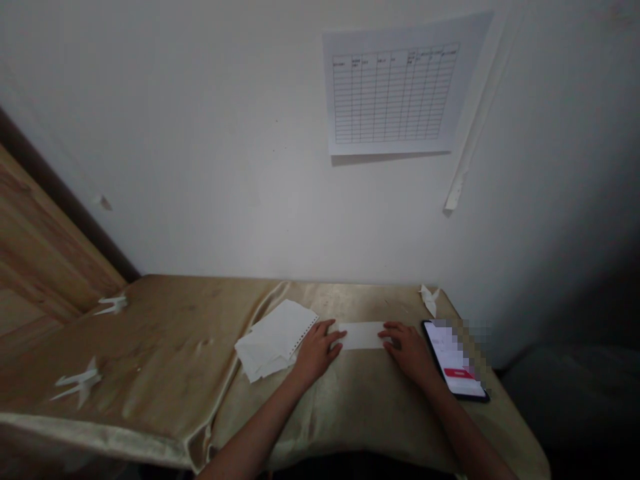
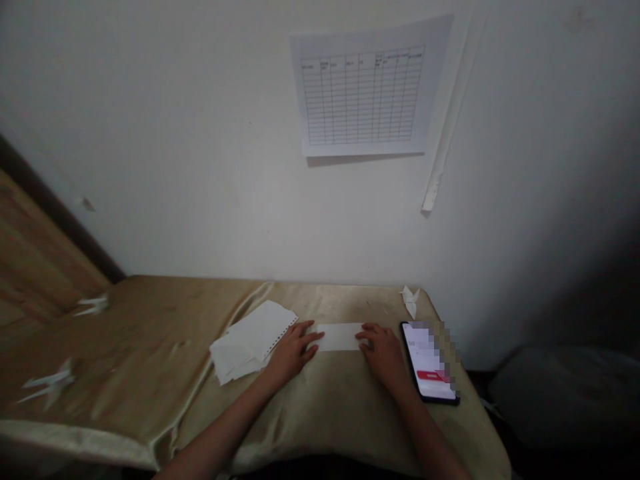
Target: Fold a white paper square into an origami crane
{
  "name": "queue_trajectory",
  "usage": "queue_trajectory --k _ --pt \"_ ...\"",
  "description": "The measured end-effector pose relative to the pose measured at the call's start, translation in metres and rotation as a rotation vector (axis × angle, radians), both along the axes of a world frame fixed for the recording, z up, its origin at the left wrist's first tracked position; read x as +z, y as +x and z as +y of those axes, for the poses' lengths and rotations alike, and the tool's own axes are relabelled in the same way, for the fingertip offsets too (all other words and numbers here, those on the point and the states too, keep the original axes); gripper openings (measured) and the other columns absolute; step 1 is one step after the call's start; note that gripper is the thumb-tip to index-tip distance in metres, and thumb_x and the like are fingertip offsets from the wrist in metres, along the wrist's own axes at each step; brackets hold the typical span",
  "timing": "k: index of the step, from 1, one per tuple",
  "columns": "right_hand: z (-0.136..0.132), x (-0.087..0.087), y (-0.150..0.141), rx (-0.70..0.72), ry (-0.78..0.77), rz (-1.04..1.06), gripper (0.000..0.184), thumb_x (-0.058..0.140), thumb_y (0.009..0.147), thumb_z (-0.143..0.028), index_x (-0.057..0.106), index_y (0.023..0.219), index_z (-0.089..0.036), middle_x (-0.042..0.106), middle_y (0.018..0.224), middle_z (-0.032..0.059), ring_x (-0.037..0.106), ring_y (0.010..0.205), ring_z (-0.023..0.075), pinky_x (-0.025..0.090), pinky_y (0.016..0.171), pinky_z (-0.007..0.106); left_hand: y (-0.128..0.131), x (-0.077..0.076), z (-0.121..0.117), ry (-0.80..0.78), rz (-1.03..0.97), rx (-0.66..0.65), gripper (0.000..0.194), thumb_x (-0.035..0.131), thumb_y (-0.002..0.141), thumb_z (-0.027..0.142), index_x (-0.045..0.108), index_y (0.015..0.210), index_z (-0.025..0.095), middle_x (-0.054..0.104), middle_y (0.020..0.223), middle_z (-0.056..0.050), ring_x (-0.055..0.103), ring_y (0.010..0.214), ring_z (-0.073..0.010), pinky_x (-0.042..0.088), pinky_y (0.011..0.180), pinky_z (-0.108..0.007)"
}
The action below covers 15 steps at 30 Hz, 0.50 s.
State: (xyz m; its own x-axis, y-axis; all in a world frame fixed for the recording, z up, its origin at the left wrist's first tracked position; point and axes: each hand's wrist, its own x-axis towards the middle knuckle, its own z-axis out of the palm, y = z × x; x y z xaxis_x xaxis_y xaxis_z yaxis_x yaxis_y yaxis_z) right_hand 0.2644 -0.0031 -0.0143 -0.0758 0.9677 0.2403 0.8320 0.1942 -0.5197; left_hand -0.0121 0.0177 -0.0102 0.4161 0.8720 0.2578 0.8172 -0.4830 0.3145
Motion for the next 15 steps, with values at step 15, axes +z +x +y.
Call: queue_trajectory --k 15 --pt "-0.004 -0.001 0.0 -0.018 -0.084 0.054 0.043 0.046 0.081 -0.007 0.076 0.105 -0.027 0.063 0.135 -0.0015 0.052 0.124 0.0219 0.039 0.107 0.036 0.009 0.006 -0.014 -0.017 0.02 0.104 0.039 0.061 0.09 0.028 0.068 0.128 0.032 0.052 0.149 -0.006 0.046 0.136 -0.0279 0.036 0.117 -0.047"
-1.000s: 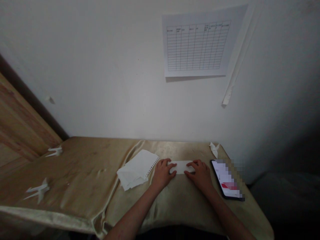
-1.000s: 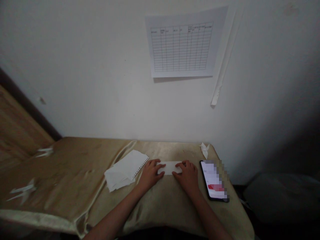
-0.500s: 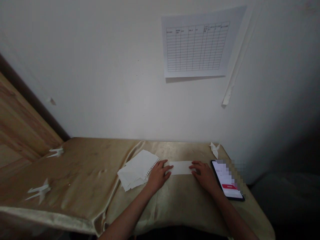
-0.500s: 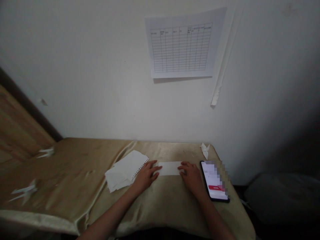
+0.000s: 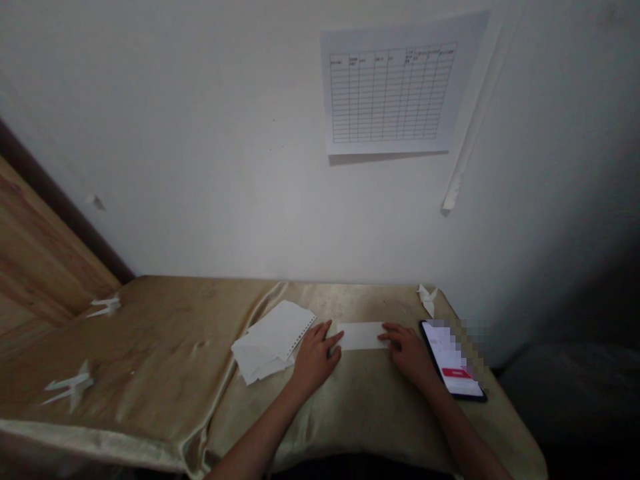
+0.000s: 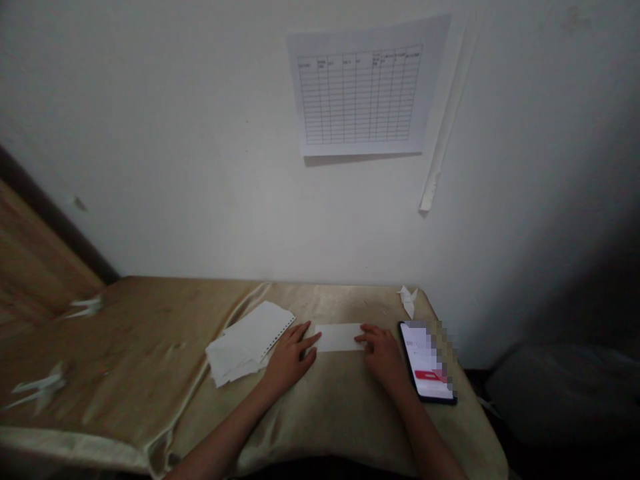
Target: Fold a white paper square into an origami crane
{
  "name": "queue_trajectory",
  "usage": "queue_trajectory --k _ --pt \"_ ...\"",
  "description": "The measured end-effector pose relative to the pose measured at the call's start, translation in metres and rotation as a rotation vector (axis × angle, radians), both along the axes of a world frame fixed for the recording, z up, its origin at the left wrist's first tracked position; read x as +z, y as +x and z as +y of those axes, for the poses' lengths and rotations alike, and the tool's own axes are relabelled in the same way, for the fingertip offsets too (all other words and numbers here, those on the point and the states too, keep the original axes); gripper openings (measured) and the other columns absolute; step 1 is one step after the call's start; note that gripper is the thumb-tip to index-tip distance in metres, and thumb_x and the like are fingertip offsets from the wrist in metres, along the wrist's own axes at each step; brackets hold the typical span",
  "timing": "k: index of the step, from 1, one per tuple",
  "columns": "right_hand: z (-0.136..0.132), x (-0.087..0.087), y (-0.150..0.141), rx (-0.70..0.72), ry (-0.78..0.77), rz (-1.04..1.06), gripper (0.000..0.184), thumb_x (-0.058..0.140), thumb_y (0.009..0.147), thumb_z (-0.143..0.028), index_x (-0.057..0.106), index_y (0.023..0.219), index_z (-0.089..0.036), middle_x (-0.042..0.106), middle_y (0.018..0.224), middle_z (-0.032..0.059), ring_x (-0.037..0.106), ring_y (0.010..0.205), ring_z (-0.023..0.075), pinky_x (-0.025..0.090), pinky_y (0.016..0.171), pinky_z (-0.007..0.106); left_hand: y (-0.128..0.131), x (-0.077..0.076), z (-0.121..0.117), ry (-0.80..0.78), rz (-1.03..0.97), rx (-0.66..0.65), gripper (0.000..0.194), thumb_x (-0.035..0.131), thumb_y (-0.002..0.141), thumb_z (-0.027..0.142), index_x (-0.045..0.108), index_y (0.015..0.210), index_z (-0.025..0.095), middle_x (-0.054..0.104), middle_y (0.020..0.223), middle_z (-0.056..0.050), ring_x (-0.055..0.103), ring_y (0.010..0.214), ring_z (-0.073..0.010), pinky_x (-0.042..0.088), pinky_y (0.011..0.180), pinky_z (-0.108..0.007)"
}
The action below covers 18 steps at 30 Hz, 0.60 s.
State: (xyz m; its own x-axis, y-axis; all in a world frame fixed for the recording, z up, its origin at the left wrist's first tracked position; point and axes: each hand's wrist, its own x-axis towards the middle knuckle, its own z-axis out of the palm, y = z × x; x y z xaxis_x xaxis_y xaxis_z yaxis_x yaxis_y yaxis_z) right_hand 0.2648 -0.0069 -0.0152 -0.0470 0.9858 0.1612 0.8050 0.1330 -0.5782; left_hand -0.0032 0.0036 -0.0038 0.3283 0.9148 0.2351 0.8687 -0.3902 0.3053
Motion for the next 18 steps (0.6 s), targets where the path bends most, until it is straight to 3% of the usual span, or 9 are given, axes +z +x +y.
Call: queue_trajectory --k 6,11,18 --pt "-0.003 0.011 -0.019 -0.067 0.041 -0.139 0.02 0.06 0.083 -0.029 0.071 0.099 -0.023 0.064 0.126 0.0054 0.053 0.116 0.0266 0.038 0.104 0.038 0.016 0.005 -0.004 -0.009 0.0 0.121 0.04 0.068 0.083 0.04 0.069 0.121 0.027 0.055 0.143 -0.007 0.047 0.132 -0.0287 0.034 0.114 -0.045" --pt "0.004 0.015 -0.031 -0.099 0.006 -0.212 0.027 0.068 0.078 -0.038 0.066 0.102 -0.025 0.06 0.123 0.0074 0.051 0.115 0.029 0.036 0.102 0.041 0.03 0.007 0.0 -0.054 0.003 0.179 0.045 0.071 0.078 0.05 0.066 0.117 0.029 0.051 0.146 -0.005 0.043 0.134 -0.0309 0.028 0.115 -0.048" --pt "0.014 0.013 -0.036 -0.107 -0.038 -0.221 0.041 0.075 0.072 -0.049 0.065 0.103 -0.025 0.056 0.12 0.0091 0.05 0.113 0.0301 0.035 0.101 0.043 0.049 0.001 0.0 -0.073 0.028 0.274 0.072 0.065 0.072 0.067 0.058 0.128 0.022 0.046 0.148 -0.015 0.034 0.14 -0.0371 0.014 0.12 -0.055"
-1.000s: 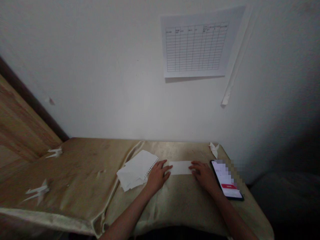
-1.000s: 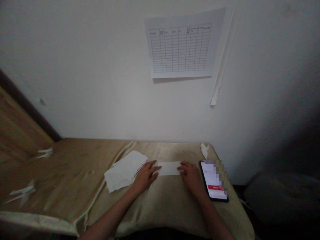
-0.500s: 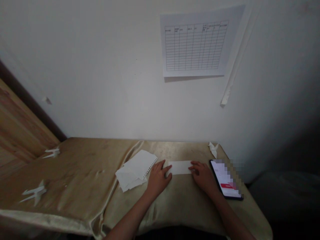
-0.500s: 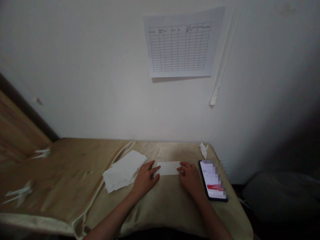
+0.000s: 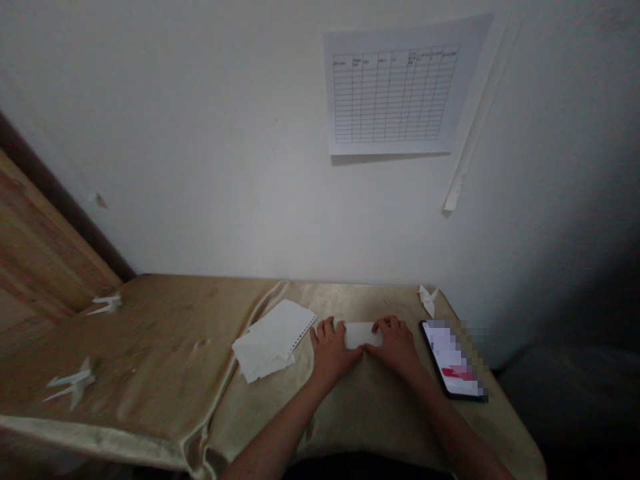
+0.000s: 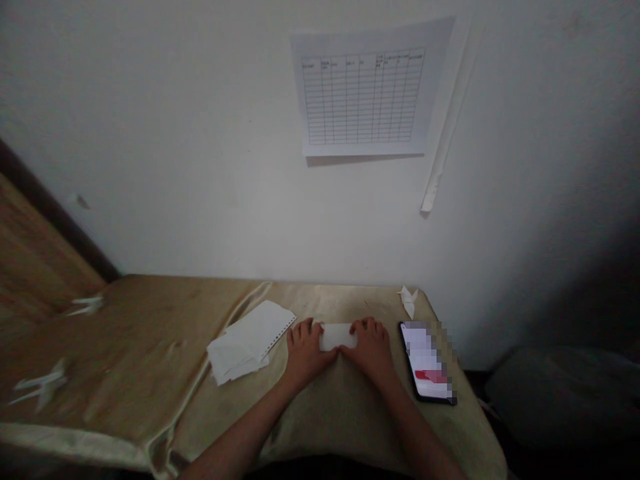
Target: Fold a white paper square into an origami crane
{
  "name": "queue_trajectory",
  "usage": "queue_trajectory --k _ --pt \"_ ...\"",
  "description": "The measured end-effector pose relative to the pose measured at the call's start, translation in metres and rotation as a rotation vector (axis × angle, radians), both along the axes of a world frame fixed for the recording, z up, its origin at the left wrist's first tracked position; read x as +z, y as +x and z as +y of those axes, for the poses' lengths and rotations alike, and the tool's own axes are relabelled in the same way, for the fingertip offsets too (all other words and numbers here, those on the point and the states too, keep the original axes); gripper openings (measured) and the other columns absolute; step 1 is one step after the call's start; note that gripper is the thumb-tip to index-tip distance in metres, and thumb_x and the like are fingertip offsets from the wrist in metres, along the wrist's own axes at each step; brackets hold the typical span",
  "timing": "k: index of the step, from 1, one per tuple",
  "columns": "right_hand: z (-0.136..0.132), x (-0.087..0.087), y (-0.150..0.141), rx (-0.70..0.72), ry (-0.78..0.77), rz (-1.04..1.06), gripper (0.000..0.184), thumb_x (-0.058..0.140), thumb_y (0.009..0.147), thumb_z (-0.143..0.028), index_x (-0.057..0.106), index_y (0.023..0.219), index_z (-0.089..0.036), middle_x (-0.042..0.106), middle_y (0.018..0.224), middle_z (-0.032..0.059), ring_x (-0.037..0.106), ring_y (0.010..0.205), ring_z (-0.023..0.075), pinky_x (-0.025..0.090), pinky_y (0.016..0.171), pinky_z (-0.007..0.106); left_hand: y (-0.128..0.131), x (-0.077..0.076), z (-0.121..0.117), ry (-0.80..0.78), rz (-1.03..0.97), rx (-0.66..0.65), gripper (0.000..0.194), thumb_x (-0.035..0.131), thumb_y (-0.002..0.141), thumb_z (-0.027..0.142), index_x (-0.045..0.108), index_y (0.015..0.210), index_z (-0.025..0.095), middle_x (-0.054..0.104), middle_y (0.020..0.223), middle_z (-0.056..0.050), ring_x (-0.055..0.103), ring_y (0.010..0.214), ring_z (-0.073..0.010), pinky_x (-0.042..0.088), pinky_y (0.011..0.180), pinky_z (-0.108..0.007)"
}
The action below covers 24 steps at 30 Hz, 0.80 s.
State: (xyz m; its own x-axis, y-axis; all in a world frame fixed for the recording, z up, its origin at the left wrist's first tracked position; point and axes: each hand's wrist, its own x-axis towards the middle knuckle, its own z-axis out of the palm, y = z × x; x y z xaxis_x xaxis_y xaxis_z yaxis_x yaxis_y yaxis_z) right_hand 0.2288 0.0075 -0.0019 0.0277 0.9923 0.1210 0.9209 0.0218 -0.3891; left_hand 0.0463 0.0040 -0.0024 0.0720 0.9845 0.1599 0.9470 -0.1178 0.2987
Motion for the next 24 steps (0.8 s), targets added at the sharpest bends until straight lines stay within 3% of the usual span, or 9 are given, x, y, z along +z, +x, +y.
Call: queue_trajectory --k 10,19,24 --pt "0.007 -0.001 0.002 -0.02 -0.06 0.016 0.044 0.077 0.067 -0.045 0.066 0.104 -0.025 0.054 0.123 0.0092 0.047 0.118 0.0312 0.031 0.105 0.041 0.009 0.006 0.007 -0.163 -0.005 0.061 0.081 0.061 0.07 0.068 0.05 0.136 0.023 0.03 0.16 -0.015 0.015 0.151 -0.039 0.004 0.121 -0.061" --pt "0.011 -0.002 0.012 0.011 -0.127 0.1 0.043 0.074 0.067 -0.029 0.067 0.109 -0.027 0.051 0.128 0.0064 0.046 0.122 0.0278 0.03 0.107 0.037 0.005 0.005 0.009 -0.158 -0.034 0.047 0.07 0.068 0.069 0.055 0.053 0.129 0.023 0.029 0.16 -0.016 0.017 0.151 -0.0373 0.006 0.121 -0.06" --pt "0.013 -0.001 0.017 0.02 -0.168 0.131 0.045 0.07 0.066 -0.02 0.069 0.11 -0.029 0.05 0.129 0.0051 0.046 0.123 0.0264 0.031 0.107 0.035 -0.004 0.007 0.008 -0.155 -0.061 0.031 0.065 0.071 0.07 0.05 0.055 0.128 0.026 0.032 0.159 -0.012 0.02 0.151 -0.035 0.009 0.122 -0.053"
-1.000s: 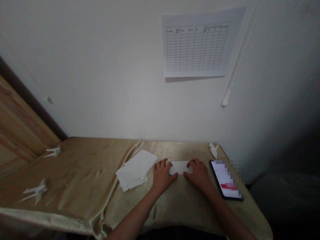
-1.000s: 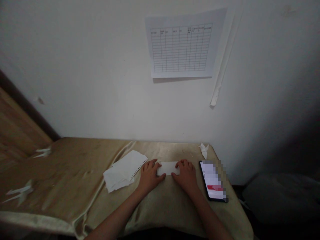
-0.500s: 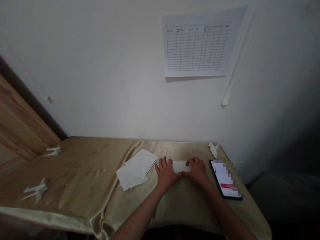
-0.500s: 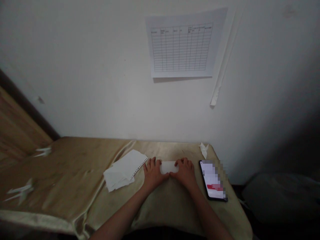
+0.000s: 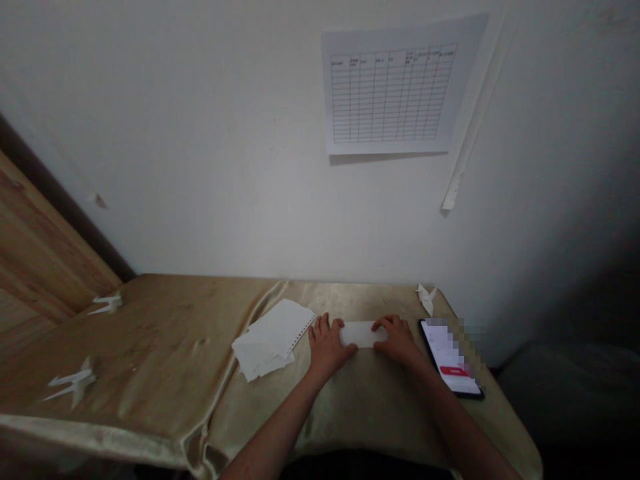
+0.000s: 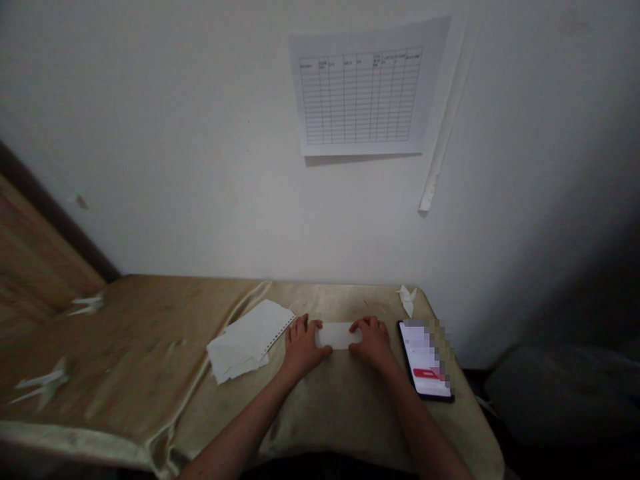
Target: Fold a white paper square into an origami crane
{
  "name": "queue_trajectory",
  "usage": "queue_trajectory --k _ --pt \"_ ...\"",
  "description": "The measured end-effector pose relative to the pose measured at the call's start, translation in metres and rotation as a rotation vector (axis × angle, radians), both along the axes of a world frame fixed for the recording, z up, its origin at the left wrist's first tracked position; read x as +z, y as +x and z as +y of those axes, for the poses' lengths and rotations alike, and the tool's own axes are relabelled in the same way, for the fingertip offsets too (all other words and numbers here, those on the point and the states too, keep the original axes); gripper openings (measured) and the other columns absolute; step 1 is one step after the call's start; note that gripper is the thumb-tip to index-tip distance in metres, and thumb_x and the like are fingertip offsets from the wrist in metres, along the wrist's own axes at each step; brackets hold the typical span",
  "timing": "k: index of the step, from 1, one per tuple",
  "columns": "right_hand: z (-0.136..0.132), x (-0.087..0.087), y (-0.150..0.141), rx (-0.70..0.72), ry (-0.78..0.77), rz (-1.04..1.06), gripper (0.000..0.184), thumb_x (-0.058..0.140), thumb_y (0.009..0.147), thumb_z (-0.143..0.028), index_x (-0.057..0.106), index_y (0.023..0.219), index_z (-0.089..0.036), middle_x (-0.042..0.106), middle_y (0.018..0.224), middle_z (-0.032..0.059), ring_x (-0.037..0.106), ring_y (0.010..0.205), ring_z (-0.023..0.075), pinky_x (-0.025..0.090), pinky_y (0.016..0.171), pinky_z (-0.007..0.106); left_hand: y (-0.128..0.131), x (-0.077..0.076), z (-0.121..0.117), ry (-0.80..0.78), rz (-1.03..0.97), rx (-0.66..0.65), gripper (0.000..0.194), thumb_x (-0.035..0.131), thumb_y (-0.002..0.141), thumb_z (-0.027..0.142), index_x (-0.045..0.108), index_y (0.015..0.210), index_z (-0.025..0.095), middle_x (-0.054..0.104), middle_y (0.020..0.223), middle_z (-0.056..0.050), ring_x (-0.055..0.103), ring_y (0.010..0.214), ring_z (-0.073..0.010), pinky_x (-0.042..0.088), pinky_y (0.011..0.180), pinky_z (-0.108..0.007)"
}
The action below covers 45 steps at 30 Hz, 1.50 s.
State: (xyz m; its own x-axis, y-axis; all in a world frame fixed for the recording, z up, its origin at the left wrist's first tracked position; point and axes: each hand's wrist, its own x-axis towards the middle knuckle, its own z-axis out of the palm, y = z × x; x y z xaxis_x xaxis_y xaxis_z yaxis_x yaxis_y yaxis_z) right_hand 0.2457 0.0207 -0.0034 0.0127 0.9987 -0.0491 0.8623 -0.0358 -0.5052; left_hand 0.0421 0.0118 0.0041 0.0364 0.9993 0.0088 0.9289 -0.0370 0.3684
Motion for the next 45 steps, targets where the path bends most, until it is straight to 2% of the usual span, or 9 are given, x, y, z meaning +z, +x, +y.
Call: queue_trajectory --k 6,14,20,24,28,30,33,37,45 --pt "0.004 0.001 0.007 0.034 -0.027 0.019 0.049 0.065 0.065 -0.013 0.07 0.112 -0.028 0.052 0.13 0.0054 0.046 0.124 0.0255 0.032 0.107 0.035 -0.013 0.001 0.002 0.002 -0.015 -0.035 0.06 0.072 0.071 0.042 0.059 0.128 0.029 0.032 0.16 -0.009 0.024 0.15 -0.0342 0.018 0.121 -0.046" --pt "0.009 0.001 0.018 0.097 -0.056 0.041 0.055 0.057 0.062 -0.003 0.072 0.11 -0.027 0.056 0.13 0.0039 0.05 0.121 0.0232 0.037 0.103 0.032 -0.036 0.0 0.005 -0.005 -0.061 -0.133 0.057 0.069 0.077 0.027 0.06 0.133 0.031 0.03 0.162 -0.006 0.03 0.149 -0.028 0.025 0.121 -0.04" --pt "0.009 -0.003 0.025 0.122 -0.028 0.034 0.06 0.05 0.061 0.0 0.072 0.11 -0.027 0.059 0.13 0.0036 0.051 0.123 0.0209 0.037 0.104 0.031 -0.043 0.0 0.003 0.007 -0.039 -0.159 0.054 0.068 0.079 0.03 0.061 0.133 0.035 0.032 0.162 -0.003 0.033 0.148 -0.0272 0.029 0.12 -0.041" --pt "0.004 -0.005 0.025 0.128 0.022 0.047 0.06 0.043 0.066 0.001 0.071 0.111 -0.026 0.06 0.131 0.0024 0.051 0.125 0.0188 0.035 0.107 0.031 -0.039 0.002 -0.003 0.06 -0.013 -0.145 0.052 0.065 0.082 0.032 0.063 0.133 0.034 0.033 0.163 -0.002 0.033 0.148 -0.0263 0.026 0.122 -0.039" --pt "-0.004 -0.004 0.018 0.109 0.055 0.033 0.042 0.046 0.079 -0.01 0.071 0.11 -0.024 0.06 0.131 0.0046 0.052 0.125 0.0209 0.035 0.108 0.033 -0.033 0.004 -0.008 0.085 0.021 -0.142 0.046 0.057 0.086 0.033 0.064 0.133 0.032 0.035 0.162 0.0 0.032 0.149 -0.0267 0.023 0.124 -0.041" --pt "-0.007 -0.002 0.012 0.07 0.062 0.003 0.033 0.054 0.081 -0.02 0.07 0.11 -0.023 0.059 0.13 0.0066 0.051 0.124 0.0242 0.036 0.107 0.034 -0.028 0.004 -0.01 0.091 0.041 -0.132 0.046 0.056 0.087 0.039 0.064 0.132 0.029 0.036 0.161 -0.003 0.032 0.149 -0.0293 0.023 0.123 -0.045" --pt "-0.011 0.0 0.002 0.032 0.104 -0.054 0.035 0.065 0.077 -0.031 0.066 0.111 -0.022 0.058 0.127 0.009 0.051 0.121 0.0279 0.035 0.106 0.037 -0.019 0.002 -0.011 0.114 0.066 -0.12 0.054 0.06 0.084 0.048 0.062 0.132 0.025 0.037 0.161 -0.008 0.029 0.149 -0.0359 0.022 0.122 -0.052" --pt "-0.012 0.003 -0.008 -0.018 0.089 -0.098 0.04 0.072 0.071 -0.036 0.065 0.108 -0.024 0.056 0.126 0.0086 0.049 0.12 0.0298 0.033 0.106 0.039 -0.007 -0.001 -0.011 0.111 0.098 -0.063 0.061 0.061 0.081 0.056 0.06 0.131 0.022 0.036 0.16 -0.012 0.025 0.149 -0.0407 0.017 0.121 -0.057" --pt "-0.006 0.008 -0.02 -0.06 0.046 -0.181 0.05 0.077 0.067 -0.052 0.064 0.105 -0.022 0.055 0.123 0.0117 0.049 0.119 0.0334 0.033 0.102 0.044 0.005 -0.005 -0.008 0.05 0.112 -0.019 0.08 0.06 0.075 0.068 0.053 0.139 0.019 0.031 0.162 -0.016 0.015 0.151 -0.0455 0.009 0.12 -0.063"
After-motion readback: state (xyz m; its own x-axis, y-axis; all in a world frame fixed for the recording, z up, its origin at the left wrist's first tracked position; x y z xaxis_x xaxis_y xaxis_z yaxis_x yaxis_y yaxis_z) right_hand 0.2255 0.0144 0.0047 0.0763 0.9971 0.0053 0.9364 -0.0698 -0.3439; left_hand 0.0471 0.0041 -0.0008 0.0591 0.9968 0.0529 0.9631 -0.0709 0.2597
